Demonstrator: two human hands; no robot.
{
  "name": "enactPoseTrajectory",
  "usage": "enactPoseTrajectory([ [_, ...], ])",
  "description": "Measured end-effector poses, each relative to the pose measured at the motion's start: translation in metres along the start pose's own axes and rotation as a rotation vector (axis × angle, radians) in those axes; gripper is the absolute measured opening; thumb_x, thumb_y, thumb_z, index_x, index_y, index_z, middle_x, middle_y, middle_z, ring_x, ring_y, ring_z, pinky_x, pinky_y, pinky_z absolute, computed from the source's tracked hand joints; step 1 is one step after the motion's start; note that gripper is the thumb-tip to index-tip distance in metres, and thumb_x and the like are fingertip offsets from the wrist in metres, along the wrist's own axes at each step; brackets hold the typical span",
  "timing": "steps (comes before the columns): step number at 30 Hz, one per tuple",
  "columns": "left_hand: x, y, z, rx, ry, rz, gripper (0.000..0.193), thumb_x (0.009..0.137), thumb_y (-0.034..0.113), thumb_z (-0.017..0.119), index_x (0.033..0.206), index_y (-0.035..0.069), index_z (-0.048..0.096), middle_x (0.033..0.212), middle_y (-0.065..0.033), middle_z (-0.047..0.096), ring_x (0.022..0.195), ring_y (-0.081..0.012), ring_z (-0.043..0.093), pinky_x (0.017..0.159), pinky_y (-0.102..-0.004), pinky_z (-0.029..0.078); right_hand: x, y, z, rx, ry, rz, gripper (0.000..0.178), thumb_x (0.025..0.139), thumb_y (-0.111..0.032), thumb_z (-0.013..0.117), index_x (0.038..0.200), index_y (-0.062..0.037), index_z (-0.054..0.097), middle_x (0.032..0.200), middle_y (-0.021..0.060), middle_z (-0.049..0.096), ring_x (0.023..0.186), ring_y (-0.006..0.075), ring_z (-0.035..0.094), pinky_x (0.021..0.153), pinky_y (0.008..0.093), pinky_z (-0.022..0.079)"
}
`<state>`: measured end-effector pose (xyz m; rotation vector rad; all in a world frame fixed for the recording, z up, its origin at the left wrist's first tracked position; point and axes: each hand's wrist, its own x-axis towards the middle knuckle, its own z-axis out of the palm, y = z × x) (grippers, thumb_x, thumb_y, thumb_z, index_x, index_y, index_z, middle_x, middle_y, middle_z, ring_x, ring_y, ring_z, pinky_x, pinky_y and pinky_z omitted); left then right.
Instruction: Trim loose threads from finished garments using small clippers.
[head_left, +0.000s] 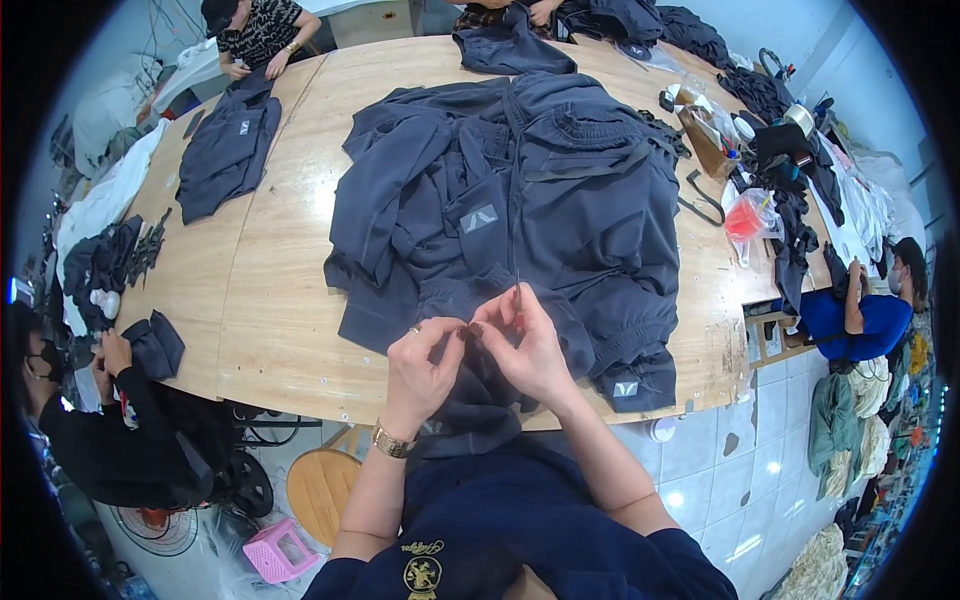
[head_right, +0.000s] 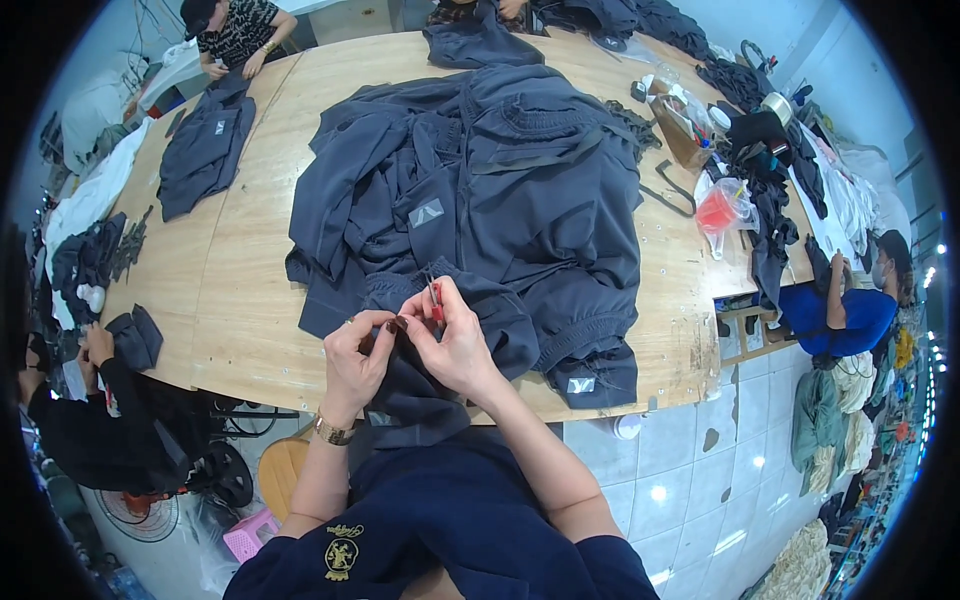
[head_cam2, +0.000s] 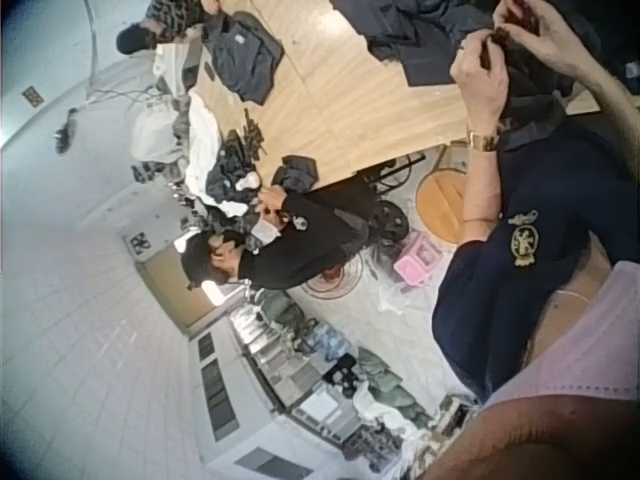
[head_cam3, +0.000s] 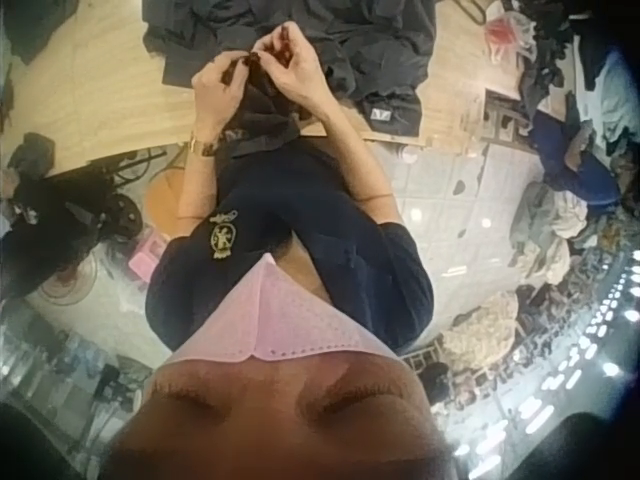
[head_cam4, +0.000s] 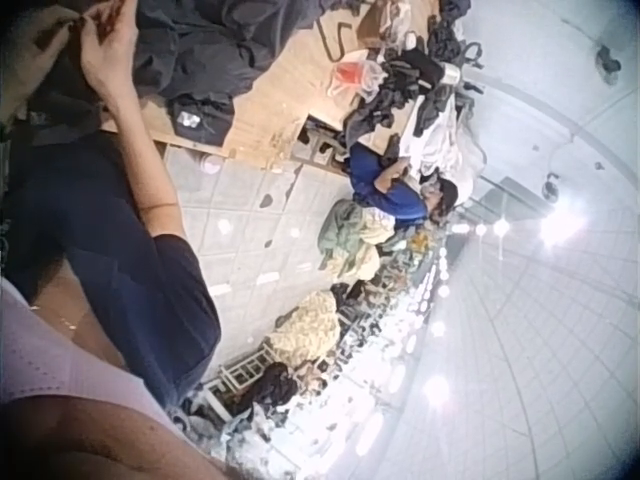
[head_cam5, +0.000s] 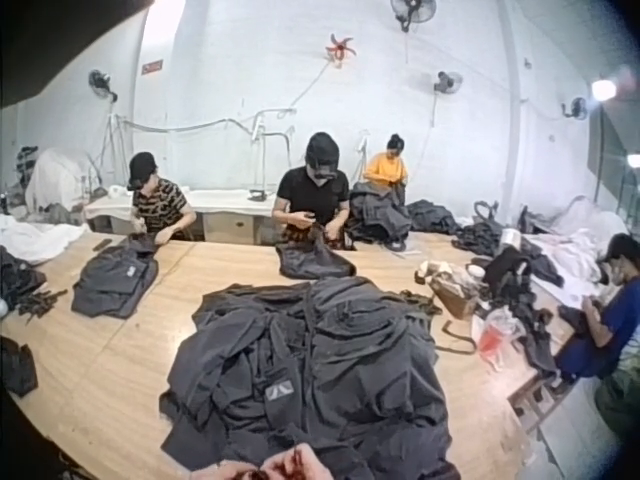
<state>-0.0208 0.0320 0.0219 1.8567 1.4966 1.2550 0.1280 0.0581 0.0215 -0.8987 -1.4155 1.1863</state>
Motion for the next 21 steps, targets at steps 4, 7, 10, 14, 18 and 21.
enactPoseTrajectory([
  [4, -0.002, -0.004, -0.002, -0.079, 0.001, -0.117, 0.006, 0.087, 0.004, 0.057, 0.09, 0.0, 0.061, 0.068, -0.0149, 0.061, 0.057, -0.0246, 0.062, 0.053, -0.0303, 0.045, -0.002, 0.001, -0.007, -0.032, -0.019, 0.073, 0.027, 0.086, -0.005, 0.062, 0.081, -0.0078, 0.036, 0.084, 0.0041, 0.057, 0.077, 0.0067, 0.051, 0.064, 0.0207, 0.041],
  [7, -0.002, -0.006, -0.003, -0.048, 0.006, -0.126, 0.008, 0.09, 0.007, 0.055, 0.092, 0.001, 0.059, 0.067, -0.0151, 0.06, 0.055, -0.0247, 0.062, 0.051, -0.0302, 0.045, -0.007, 0.001, -0.013, -0.167, -0.046, 0.209, 0.027, 0.091, -0.023, 0.058, 0.088, -0.0026, 0.041, 0.07, 0.0091, 0.054, 0.06, 0.0144, 0.051, 0.056, 0.029, 0.041],
  [10, -0.002, -0.009, -0.003, -0.033, 0.003, -0.138, 0.009, 0.092, 0.008, 0.053, 0.094, 0.001, 0.058, 0.067, -0.0146, 0.061, 0.057, -0.0239, 0.063, 0.052, -0.0304, 0.045, -0.014, 0.002, -0.013, -0.399, -0.122, 0.103, 0.028, 0.091, -0.026, 0.058, 0.09, -0.0018, 0.044, 0.067, 0.0155, 0.055, 0.059, 0.0302, 0.057, 0.056, 0.036, 0.043],
  [14, -0.003, -0.011, -0.002, -0.036, 0.031, -0.14, 0.009, 0.092, 0.009, 0.053, 0.094, 0.002, 0.058, 0.068, -0.014, 0.061, 0.058, -0.023, 0.064, 0.052, -0.0298, 0.045, -0.024, 0.01, -0.016, -0.583, -0.132, 0.093, 0.029, 0.091, -0.03, 0.055, 0.086, -0.0029, 0.048, 0.065, 0.0192, 0.057, 0.065, 0.0399, 0.058, 0.055, 0.0444, 0.043],
  [18, -0.003, -0.013, -0.001, -0.027, 0.063, -0.118, 0.009, 0.093, 0.009, 0.054, 0.095, 0.002, 0.059, 0.068, -0.0135, 0.061, 0.058, -0.0222, 0.064, 0.052, -0.029, 0.045, -0.029, 0.01, -0.017, -0.659, -0.16, 0.097, 0.03, 0.09, -0.033, 0.055, 0.083, -0.0039, 0.05, 0.062, 0.0174, 0.057, 0.063, 0.0392, 0.058, 0.055, 0.0449, 0.043],
  [21, -0.003, -0.013, -0.002, -0.02, 0.068, -0.1, 0.011, 0.093, 0.011, 0.055, 0.096, 0.002, 0.061, 0.068, -0.0135, 0.061, 0.058, -0.0217, 0.064, 0.053, -0.0285, 0.045, -0.029, 0.009, -0.017, -0.689, -0.198, 0.08, 0.032, 0.089, -0.035, 0.056, 0.081, -0.0043, 0.051, 0.061, 0.0168, 0.057, 0.062, 0.0386, 0.059, 0.054, 0.0451, 0.044],
])
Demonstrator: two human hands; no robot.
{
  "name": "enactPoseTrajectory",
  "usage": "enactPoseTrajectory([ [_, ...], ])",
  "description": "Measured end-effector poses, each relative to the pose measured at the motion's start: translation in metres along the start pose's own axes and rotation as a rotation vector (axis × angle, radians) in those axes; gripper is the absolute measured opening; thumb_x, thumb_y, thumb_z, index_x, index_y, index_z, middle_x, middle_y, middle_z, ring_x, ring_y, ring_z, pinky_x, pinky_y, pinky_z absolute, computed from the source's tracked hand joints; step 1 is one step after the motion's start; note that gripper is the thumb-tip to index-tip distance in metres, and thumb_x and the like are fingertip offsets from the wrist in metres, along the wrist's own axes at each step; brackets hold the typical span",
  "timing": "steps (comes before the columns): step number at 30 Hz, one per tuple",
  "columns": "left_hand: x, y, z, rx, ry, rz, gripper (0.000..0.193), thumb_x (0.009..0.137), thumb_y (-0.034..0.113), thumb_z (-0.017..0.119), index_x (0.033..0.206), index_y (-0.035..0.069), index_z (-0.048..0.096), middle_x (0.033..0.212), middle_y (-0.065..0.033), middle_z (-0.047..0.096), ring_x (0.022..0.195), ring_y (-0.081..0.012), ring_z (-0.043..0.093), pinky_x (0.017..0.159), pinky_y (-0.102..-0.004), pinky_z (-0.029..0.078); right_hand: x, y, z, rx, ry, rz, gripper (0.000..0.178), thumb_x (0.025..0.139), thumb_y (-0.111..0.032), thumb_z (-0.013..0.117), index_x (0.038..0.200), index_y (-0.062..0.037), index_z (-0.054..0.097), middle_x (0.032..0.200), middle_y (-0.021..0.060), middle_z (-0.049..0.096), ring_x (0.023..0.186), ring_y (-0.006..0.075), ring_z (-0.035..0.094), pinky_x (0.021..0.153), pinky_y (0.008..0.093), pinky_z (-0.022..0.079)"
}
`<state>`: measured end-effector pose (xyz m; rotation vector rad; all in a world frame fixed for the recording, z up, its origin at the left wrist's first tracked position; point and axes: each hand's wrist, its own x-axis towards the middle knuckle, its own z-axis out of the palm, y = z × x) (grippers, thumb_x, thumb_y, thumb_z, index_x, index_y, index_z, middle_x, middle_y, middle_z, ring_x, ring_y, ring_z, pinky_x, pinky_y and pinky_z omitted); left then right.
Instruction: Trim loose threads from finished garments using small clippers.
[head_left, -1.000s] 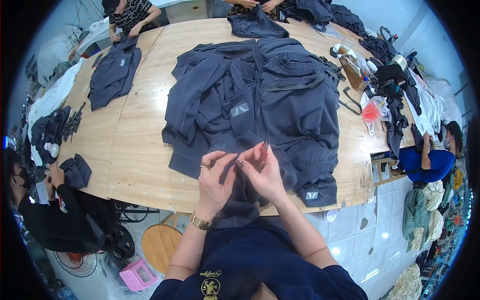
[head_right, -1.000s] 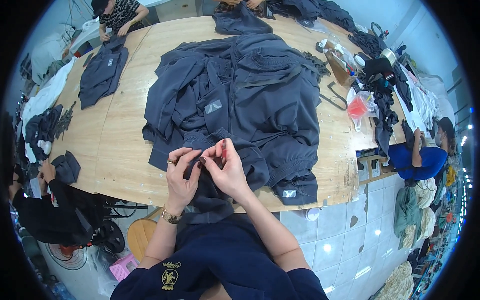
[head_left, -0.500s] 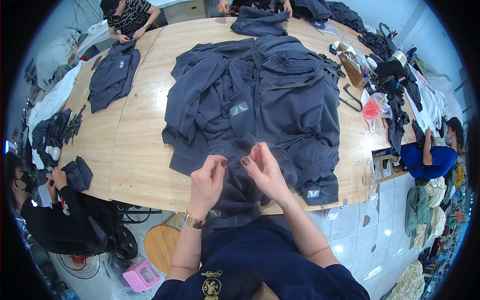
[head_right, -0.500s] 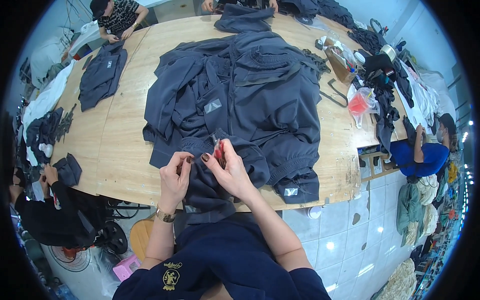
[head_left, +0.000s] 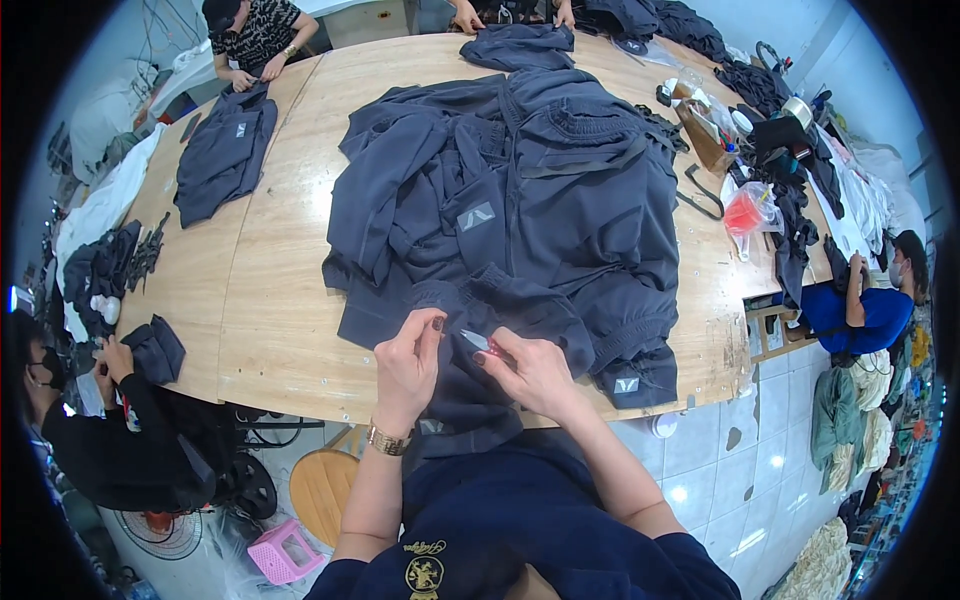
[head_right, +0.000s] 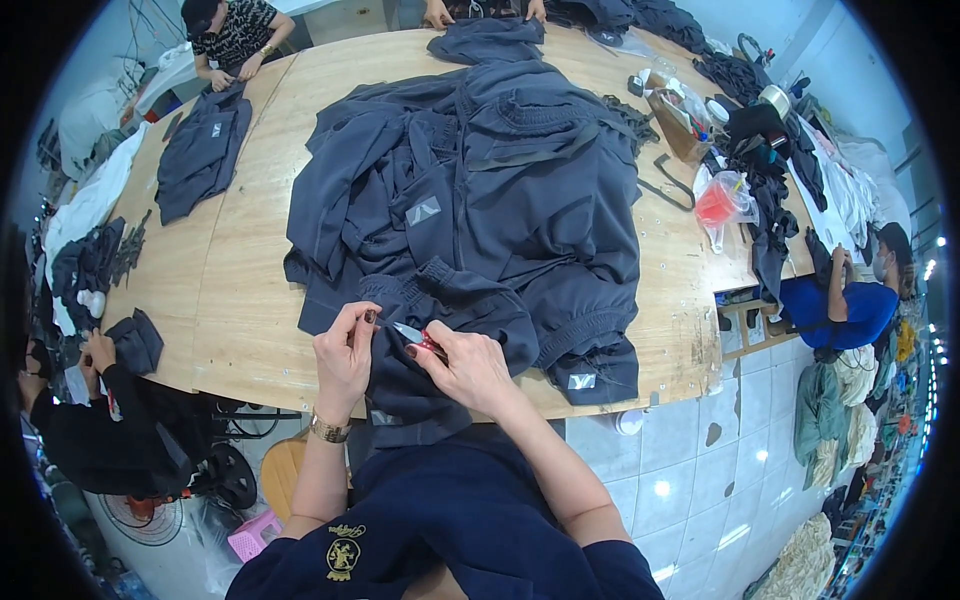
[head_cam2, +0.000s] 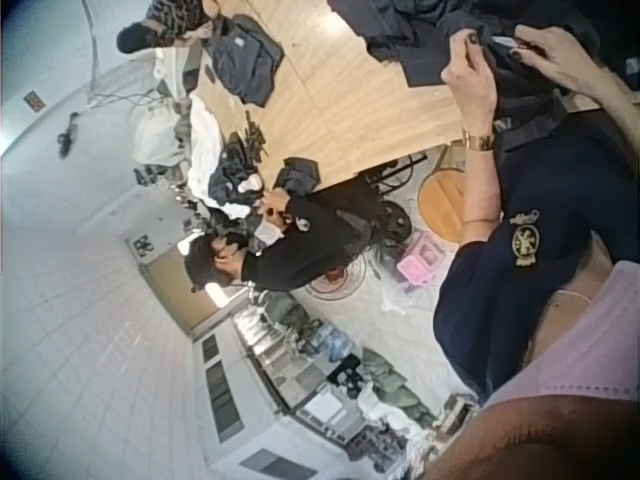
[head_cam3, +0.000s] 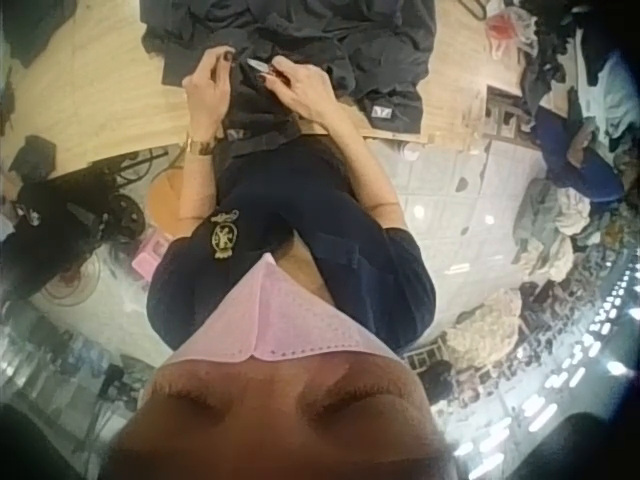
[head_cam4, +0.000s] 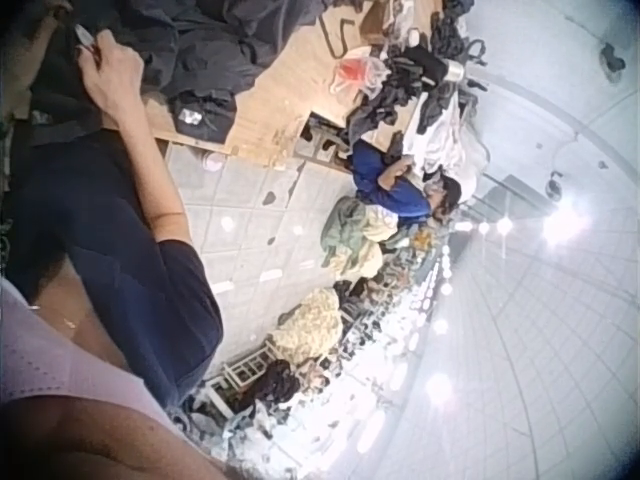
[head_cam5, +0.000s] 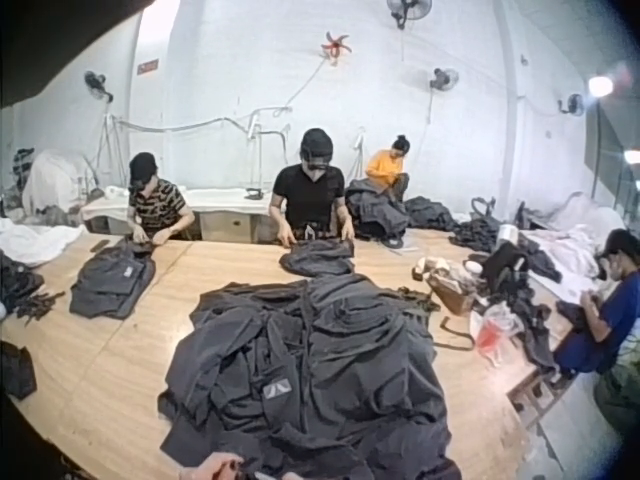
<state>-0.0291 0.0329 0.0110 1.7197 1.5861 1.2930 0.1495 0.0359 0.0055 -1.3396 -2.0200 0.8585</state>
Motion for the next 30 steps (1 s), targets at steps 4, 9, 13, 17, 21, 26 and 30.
enactPoseTrajectory([
  [4, 0.0, 0.0, 0.001, -0.007, 0.005, 0.013, 0.012, 0.093, 0.011, 0.055, 0.096, 0.002, 0.062, 0.068, -0.0135, 0.062, 0.058, -0.0213, 0.063, 0.053, -0.028, 0.045, 0.004, -0.001, 0.0, -0.016, -0.054, -0.012, 0.034, 0.088, -0.036, 0.056, 0.081, -0.0039, 0.052, 0.06, 0.0177, 0.057, 0.062, 0.0385, 0.059, 0.055, 0.0457, 0.044],
  [9, -0.001, 0.001, 0.001, -0.006, 0.009, 0.025, 0.013, 0.093, 0.01, 0.055, 0.097, 0.002, 0.062, 0.069, -0.014, 0.062, 0.058, -0.0206, 0.063, 0.053, -0.0275, 0.045, 0.008, -0.006, 0.001, 0.008, -0.074, 0.013, 0.031, 0.087, -0.032, 0.058, 0.08, -0.0024, 0.053, 0.063, 0.0175, 0.058, 0.062, 0.039, 0.058, 0.055, 0.043, 0.043],
  [13, -0.001, 0.0, 0.001, -0.016, 0.002, 0.017, 0.013, 0.093, 0.01, 0.054, 0.098, 0.001, 0.062, 0.069, -0.014, 0.063, 0.059, -0.0202, 0.064, 0.054, -0.0272, 0.046, 0.008, -0.003, 0.003, 0.032, -0.066, 0.008, 0.031, 0.087, -0.032, 0.057, 0.08, -0.002, 0.052, 0.062, 0.0188, 0.057, 0.062, 0.04, 0.057, 0.055, 0.0437, 0.043],
  [17, -0.001, 0.001, 0.0, -0.039, 0.022, -0.002, 0.013, 0.093, 0.008, 0.052, 0.099, 0.001, 0.061, 0.07, -0.0135, 0.063, 0.062, -0.0197, 0.066, 0.054, -0.0275, 0.047, 0.012, 0.002, 0.007, 0.318, 0.094, 0.089, 0.027, 0.088, -0.026, 0.058, 0.084, -0.0008, 0.048, 0.061, 0.0171, 0.054, 0.054, 0.0338, 0.058, 0.054, 0.0401, 0.044],
  [21, -0.006, 0.003, 0.008, -0.088, 0.071, 0.007, 0.01, 0.091, 0.003, 0.053, 0.099, 0.001, 0.058, 0.077, -0.0115, 0.063, 0.064, -0.0183, 0.065, 0.056, -0.0276, 0.048, 0.032, -0.007, 0.005, 0.862, -0.005, 0.491, 0.027, 0.091, -0.025, 0.058, 0.083, -0.0031, 0.045, 0.067, 0.0039, 0.054, 0.047, 0.0115, 0.051, 0.046, 0.0252, 0.04],
  [26, -0.028, 0.006, 0.027, -0.144, 0.213, 0.073, 0.02, 0.082, 0.002, 0.065, 0.098, 0.002, 0.053, 0.086, -0.0072, 0.056, 0.068, -0.0123, 0.057, 0.06, -0.0244, 0.045, 0.049, -0.001, 0.012, 0.908, 0.068, 0.279, 0.024, 0.087, -0.007, 0.061, 0.078, -0.0084, 0.039, 0.07, -0.0029, 0.044, 0.058, 0.0054, 0.044, 0.053, 0.0199, 0.036],
  [30, -0.044, -0.001, 0.032, -0.039, 0.192, -0.014, 0.032, 0.073, 0.002, 0.074, 0.096, 0.003, 0.051, 0.09, -0.0082, 0.052, 0.075, -0.0152, 0.053, 0.067, -0.0272, 0.045, 0.046, 0.005, -0.009, 1.253, 0.291, 0.12, 0.031, 0.083, 0.006, 0.06, 0.076, -0.0127, 0.036, 0.077, -0.0052, 0.042, 0.066, 0.0027, 0.039, 0.059, 0.0177, 0.033],
])
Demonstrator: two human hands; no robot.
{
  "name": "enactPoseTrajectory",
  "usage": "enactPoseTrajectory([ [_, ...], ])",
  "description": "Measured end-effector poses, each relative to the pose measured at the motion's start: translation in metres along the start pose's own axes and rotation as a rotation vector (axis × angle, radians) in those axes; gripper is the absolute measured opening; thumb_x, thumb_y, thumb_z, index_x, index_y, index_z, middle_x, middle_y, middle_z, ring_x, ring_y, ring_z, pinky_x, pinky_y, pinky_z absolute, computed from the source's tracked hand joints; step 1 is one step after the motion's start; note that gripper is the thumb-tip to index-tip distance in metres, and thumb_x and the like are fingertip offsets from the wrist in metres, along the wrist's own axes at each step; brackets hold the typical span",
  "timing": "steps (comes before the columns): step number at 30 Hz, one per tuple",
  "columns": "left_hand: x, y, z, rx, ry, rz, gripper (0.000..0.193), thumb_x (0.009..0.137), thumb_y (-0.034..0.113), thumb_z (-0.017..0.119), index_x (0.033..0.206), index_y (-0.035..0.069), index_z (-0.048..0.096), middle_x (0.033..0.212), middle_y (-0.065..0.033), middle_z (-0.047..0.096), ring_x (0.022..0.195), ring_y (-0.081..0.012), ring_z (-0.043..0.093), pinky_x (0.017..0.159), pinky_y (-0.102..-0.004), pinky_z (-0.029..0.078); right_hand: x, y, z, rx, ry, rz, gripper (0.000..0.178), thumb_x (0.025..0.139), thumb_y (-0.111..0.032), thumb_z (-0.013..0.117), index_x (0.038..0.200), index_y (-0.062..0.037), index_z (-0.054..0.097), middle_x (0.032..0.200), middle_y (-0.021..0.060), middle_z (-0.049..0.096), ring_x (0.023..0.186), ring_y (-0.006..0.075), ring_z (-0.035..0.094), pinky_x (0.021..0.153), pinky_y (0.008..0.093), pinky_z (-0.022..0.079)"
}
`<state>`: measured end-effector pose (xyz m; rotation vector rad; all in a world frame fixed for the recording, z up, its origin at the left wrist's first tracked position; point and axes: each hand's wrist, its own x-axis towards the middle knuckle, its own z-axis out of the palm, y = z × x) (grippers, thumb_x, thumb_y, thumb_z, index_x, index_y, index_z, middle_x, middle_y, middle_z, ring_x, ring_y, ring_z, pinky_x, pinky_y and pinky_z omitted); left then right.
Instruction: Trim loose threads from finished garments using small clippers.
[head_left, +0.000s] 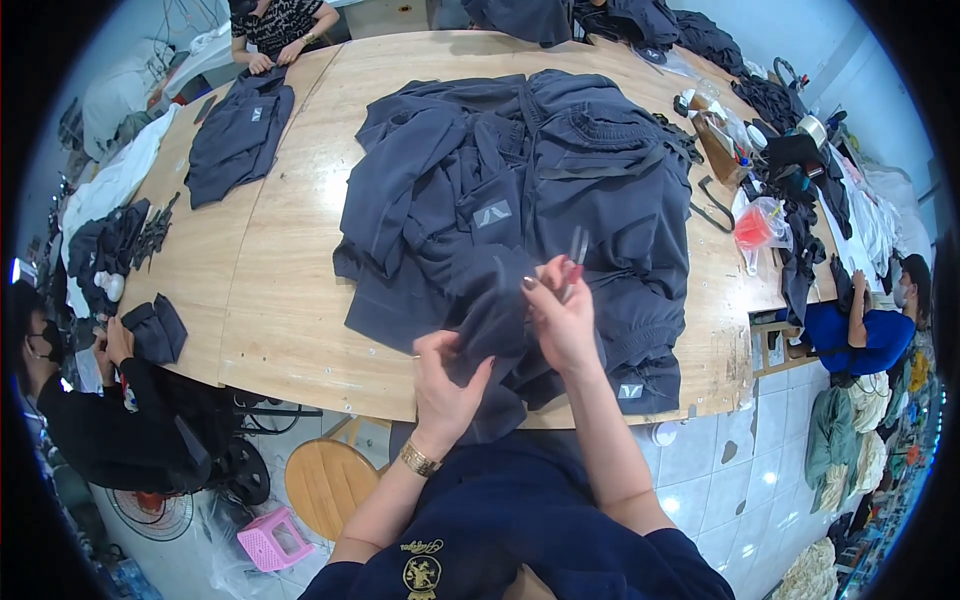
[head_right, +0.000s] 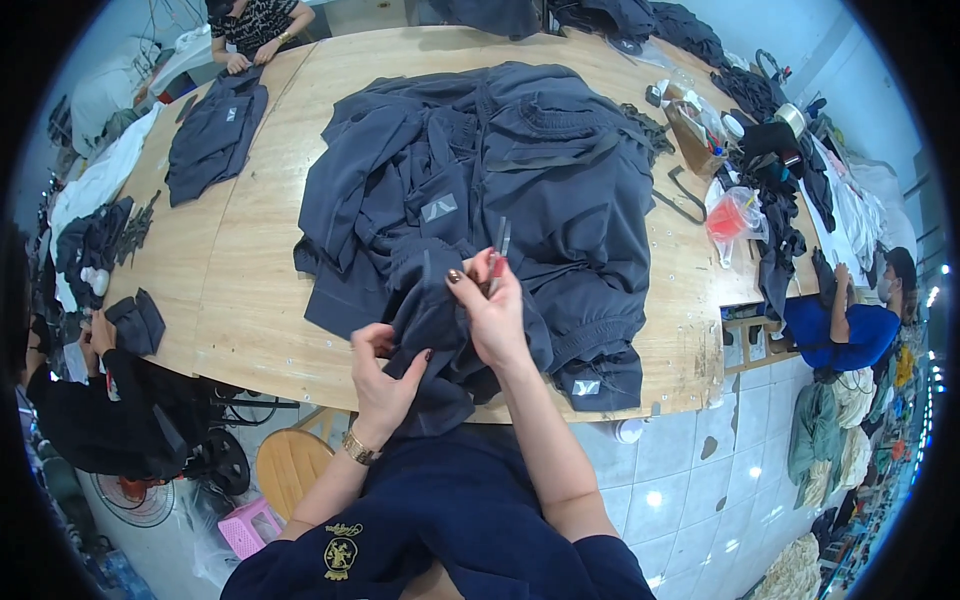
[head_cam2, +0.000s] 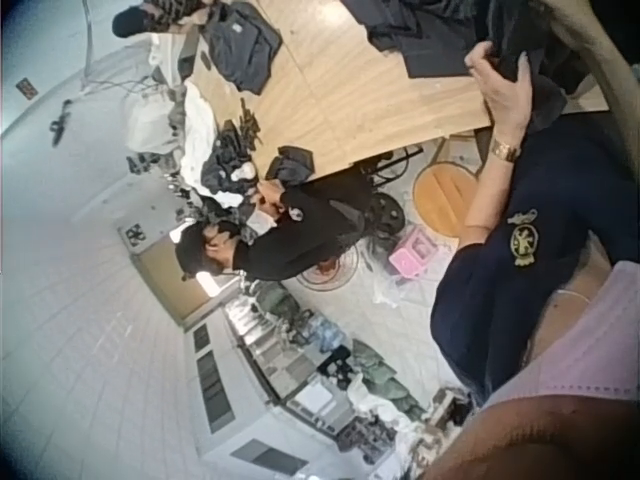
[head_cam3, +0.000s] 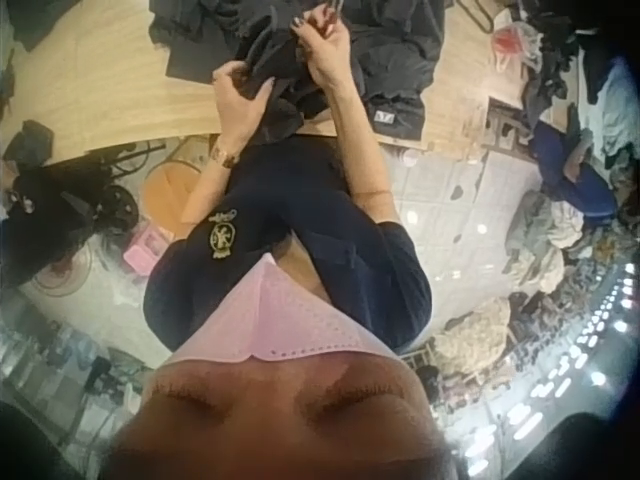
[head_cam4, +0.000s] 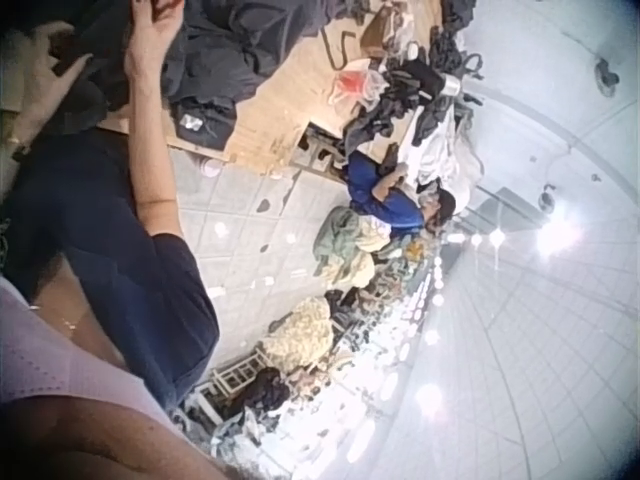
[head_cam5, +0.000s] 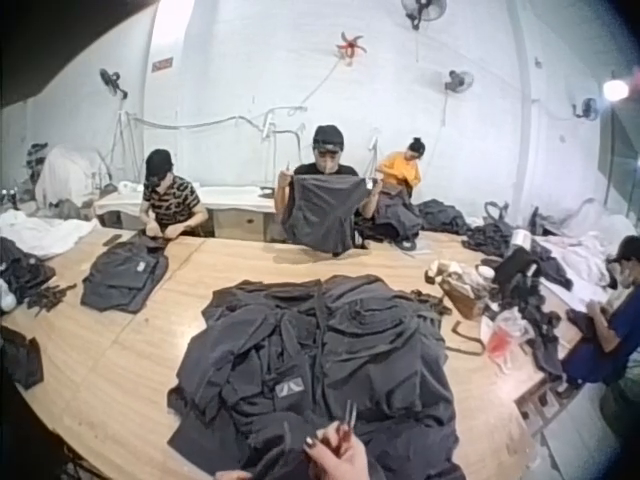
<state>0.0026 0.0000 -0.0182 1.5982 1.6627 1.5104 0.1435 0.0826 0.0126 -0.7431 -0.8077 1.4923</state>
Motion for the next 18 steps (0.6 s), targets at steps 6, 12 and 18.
enactPoseTrajectory([
  [6, -0.004, -0.004, 0.007, 0.171, -0.144, 0.092, 0.044, 0.066, 0.007, 0.079, 0.1, 0.002, 0.05, 0.096, -0.0114, 0.05, 0.09, -0.0264, 0.052, 0.078, -0.0336, 0.044, -0.014, 0.006, -0.042, 0.09, 0.268, -0.015, 0.027, 0.086, 0.002, 0.06, 0.082, -0.0147, 0.039, 0.079, -0.0053, 0.049, 0.064, 0.0036, 0.048, 0.051, 0.0192, 0.039],
  [12, -0.013, -0.009, 0.009, 0.195, -0.149, 0.113, 0.06, 0.064, 0.013, 0.081, 0.11, 0.002, 0.045, 0.109, -0.0153, 0.045, 0.108, -0.0311, 0.043, 0.094, -0.0387, 0.036, -0.02, 0.016, -0.073, 0.151, 0.39, -0.041, 0.025, 0.088, 0.002, 0.058, 0.082, -0.0143, 0.04, 0.076, -0.0041, 0.051, 0.059, 0.0041, 0.049, 0.046, 0.0187, 0.04],
  [18, -0.01, -0.031, 0.016, -0.098, -0.258, -0.202, 0.023, 0.083, 0.018, 0.068, 0.092, 0.0, 0.057, 0.084, -0.0084, 0.059, 0.077, -0.0204, 0.056, 0.075, -0.0304, 0.046, -0.016, 0.025, -0.08, 0.108, 0.388, -0.049, 0.025, 0.087, 0.0, 0.06, 0.082, -0.0143, 0.04, 0.073, -0.0039, 0.05, 0.052, 0.0028, 0.045, 0.039, 0.0177, 0.034],
])
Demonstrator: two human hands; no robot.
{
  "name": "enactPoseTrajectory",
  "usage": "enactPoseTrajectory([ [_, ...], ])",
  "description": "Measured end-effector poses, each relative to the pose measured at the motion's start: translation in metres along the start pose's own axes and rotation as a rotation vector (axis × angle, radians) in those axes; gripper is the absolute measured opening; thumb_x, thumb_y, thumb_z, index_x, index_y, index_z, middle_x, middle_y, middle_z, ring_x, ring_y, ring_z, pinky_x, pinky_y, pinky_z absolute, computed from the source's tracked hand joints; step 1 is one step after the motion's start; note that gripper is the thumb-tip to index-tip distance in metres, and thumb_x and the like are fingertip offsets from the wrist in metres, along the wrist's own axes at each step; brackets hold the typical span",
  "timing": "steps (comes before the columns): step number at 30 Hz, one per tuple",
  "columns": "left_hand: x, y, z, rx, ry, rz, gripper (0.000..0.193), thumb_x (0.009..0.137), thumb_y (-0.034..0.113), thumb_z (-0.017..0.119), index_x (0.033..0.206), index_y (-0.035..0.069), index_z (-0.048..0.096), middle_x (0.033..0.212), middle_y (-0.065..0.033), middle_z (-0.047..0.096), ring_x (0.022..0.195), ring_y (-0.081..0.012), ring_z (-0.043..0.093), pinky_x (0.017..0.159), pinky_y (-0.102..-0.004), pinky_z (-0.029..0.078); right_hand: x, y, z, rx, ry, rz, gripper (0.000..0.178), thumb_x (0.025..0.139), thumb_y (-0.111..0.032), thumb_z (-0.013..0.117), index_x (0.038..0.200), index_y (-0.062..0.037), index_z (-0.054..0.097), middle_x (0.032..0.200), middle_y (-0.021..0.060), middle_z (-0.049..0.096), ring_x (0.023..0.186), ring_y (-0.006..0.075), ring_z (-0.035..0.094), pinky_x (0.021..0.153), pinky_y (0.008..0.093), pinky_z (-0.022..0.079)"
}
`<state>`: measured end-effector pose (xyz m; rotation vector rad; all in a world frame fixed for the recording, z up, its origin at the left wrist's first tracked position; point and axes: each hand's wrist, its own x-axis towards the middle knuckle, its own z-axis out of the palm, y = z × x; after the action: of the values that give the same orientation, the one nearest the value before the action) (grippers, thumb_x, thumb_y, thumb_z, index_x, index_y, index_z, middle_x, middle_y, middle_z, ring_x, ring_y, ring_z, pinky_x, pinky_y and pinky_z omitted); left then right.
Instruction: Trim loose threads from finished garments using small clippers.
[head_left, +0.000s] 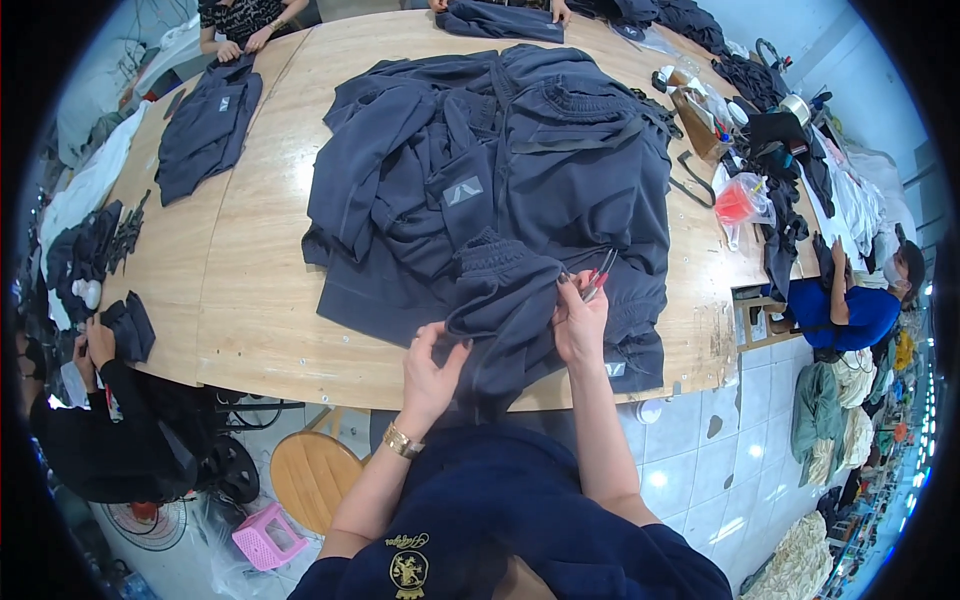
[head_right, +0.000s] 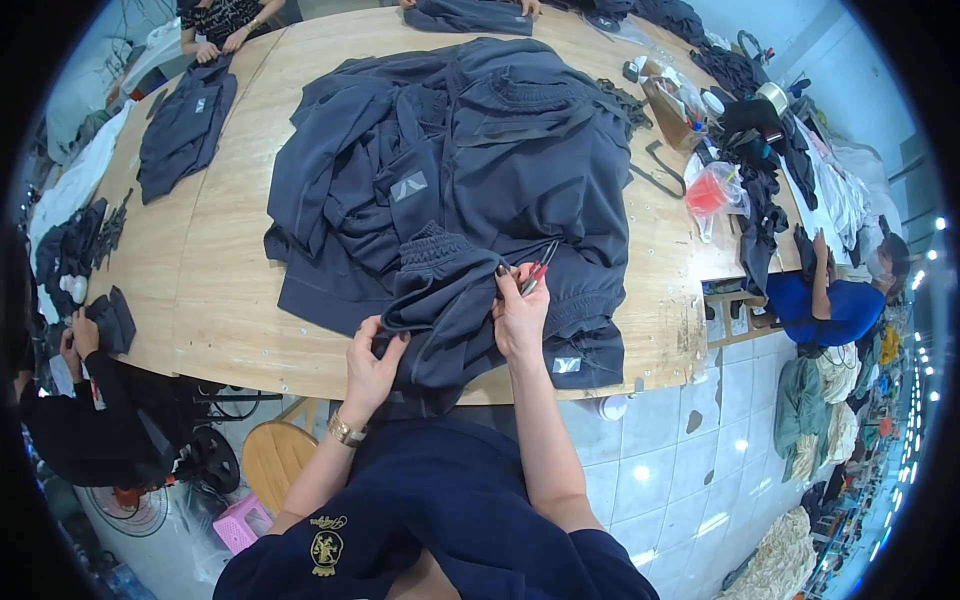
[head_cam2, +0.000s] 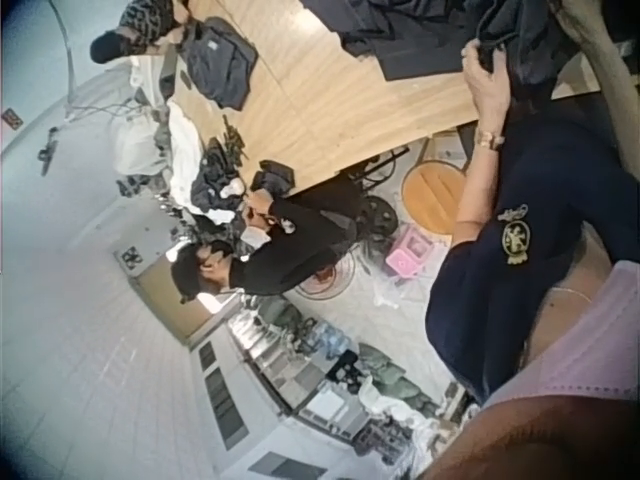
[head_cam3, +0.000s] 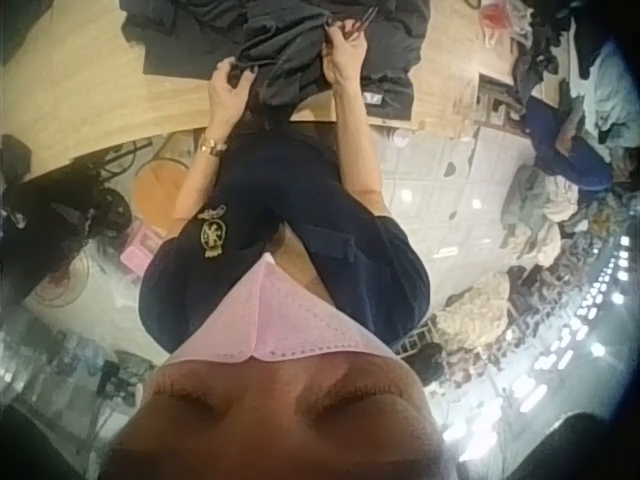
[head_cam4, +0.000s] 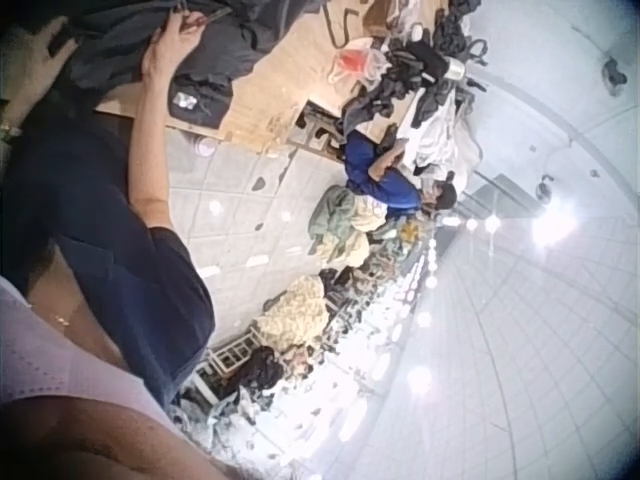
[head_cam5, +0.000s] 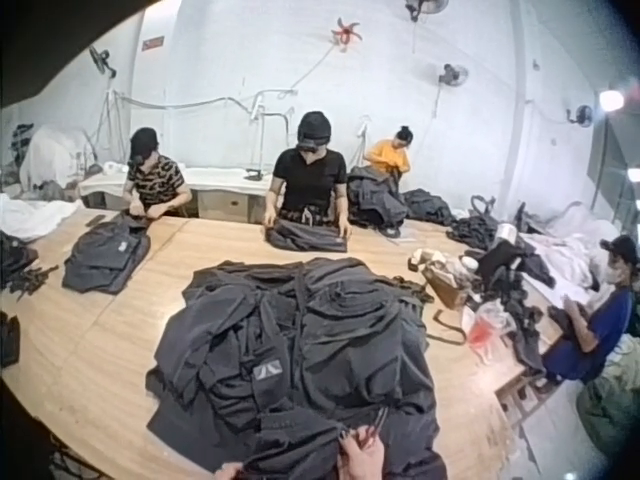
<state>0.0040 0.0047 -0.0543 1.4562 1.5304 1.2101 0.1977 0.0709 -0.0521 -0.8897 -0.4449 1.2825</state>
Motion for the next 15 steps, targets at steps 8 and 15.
enactPoseTrajectory([
  [8, 0.027, -0.009, -0.013, -0.724, -0.166, -0.221, 0.019, 0.096, 0.017, 0.052, 0.083, 0.005, 0.058, 0.077, 0.0053, 0.056, 0.069, 0.0016, 0.046, 0.062, -0.016, 0.038, -0.004, -0.001, -0.003, -0.137, 0.004, -0.04, 0.025, 0.087, 0.002, 0.059, 0.082, -0.0141, 0.041, 0.077, -0.003, 0.052, 0.059, 0.0056, 0.049, 0.047, 0.0206, 0.04],
  [15, 0.051, 0.063, -0.03, -1.07, -0.164, -0.4, 0.022, 0.098, 0.02, 0.049, 0.09, 0.003, 0.06, 0.089, 0.0004, 0.065, 0.078, -0.0043, 0.058, 0.07, -0.0185, 0.046, -0.016, -0.014, 0.018, -0.199, -0.105, -0.09, 0.025, 0.087, 0.001, 0.059, 0.081, -0.0126, 0.038, 0.074, -0.0007, 0.049, 0.056, 0.0061, 0.048, 0.041, 0.021, 0.043],
])
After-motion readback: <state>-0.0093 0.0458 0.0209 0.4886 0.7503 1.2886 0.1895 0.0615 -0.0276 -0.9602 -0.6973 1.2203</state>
